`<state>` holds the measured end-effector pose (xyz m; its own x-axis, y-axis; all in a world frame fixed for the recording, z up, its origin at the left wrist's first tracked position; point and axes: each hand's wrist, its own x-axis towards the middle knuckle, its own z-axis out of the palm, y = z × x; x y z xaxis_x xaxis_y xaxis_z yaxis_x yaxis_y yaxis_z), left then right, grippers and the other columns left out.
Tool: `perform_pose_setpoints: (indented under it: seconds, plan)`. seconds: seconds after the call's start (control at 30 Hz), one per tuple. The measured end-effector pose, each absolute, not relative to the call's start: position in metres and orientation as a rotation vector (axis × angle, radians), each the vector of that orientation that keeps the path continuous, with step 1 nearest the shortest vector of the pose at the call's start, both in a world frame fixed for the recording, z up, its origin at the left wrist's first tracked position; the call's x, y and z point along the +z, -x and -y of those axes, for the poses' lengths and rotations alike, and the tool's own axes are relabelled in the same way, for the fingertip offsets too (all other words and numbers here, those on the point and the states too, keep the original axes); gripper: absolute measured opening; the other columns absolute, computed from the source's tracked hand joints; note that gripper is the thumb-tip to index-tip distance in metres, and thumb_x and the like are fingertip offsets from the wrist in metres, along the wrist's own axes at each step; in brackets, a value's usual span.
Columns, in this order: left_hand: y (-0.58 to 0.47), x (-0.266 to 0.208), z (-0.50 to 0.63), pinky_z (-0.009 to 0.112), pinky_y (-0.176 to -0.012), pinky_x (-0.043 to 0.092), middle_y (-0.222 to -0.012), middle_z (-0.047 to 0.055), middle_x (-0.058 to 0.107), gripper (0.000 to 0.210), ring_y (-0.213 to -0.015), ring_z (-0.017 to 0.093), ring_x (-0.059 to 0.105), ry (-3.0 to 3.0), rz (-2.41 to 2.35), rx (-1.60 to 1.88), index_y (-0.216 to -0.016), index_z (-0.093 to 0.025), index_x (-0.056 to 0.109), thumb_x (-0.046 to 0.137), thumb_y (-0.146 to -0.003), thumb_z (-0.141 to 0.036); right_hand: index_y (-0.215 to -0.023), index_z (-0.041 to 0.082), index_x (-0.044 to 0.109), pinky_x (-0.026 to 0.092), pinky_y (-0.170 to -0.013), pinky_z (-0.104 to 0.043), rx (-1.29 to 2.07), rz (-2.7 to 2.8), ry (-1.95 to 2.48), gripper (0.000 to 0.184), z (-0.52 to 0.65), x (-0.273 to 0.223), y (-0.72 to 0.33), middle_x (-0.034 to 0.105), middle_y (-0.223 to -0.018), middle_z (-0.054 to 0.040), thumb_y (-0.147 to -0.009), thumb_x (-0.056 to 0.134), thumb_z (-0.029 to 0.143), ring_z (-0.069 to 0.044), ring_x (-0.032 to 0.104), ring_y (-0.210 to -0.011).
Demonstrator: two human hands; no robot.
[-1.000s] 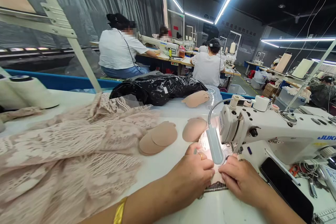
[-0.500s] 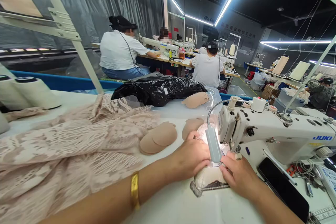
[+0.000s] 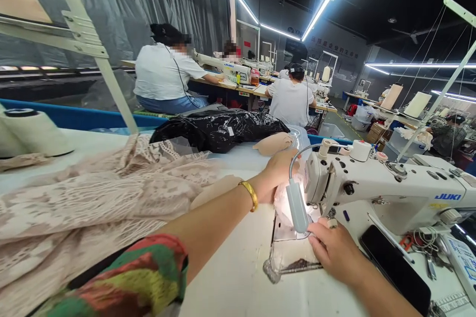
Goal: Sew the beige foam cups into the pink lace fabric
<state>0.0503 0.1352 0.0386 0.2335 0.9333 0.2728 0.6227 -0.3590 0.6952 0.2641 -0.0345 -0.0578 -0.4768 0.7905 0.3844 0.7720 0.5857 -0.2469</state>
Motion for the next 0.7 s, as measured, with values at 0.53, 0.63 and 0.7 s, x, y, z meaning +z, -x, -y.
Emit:
perform_pose_setpoints:
  seconds: [0.53, 0.63, 0.7]
  plan:
    - [0.094, -0.002, 0.066, 0.054, -0.097, 0.048, -0.115, 0.016, 0.074, 0.042, -0.109, 0.036, 0.070, -2.732, -1.600, 0.156, -0.086, -0.021, 0.078, 0.041, -0.089, -0.003, -0.104, 0.024, 0.067, 0.040, -0.068, -0.032, 0.063, 2.351, 1.239, 0.022, 0.035, -0.060, -0.263, 0.065, -0.088, -0.0048, -0.104, 0.046, 0.016, -0.023, 0.056, -0.076]
    - [0.076, -0.008, 0.065, 0.042, -0.099, 0.051, -0.118, 0.011, 0.075, 0.041, -0.112, 0.029, 0.070, -2.742, -1.286, 0.246, -0.095, -0.021, 0.074, 0.044, -0.085, 0.005, -0.107, 0.024, 0.068, 0.040, -0.069, -0.033, 0.071, 2.353, 1.257, 0.024, 0.034, -0.061, -0.263, 0.065, -0.089, -0.0053, -0.105, 0.045, 0.017, -0.024, 0.057, -0.077]
    - [0.060, -0.009, 0.057, 0.034, -0.082, 0.052, -0.104, 0.006, 0.074, 0.035, -0.094, 0.025, 0.070, -2.752, -1.146, 0.252, -0.089, -0.021, 0.069, 0.046, -0.086, 0.004, -0.107, 0.024, 0.069, 0.041, -0.069, -0.033, 0.082, 2.356, 1.274, 0.024, 0.034, -0.061, -0.263, 0.065, -0.088, -0.0052, -0.105, 0.046, 0.017, -0.024, 0.057, -0.078]
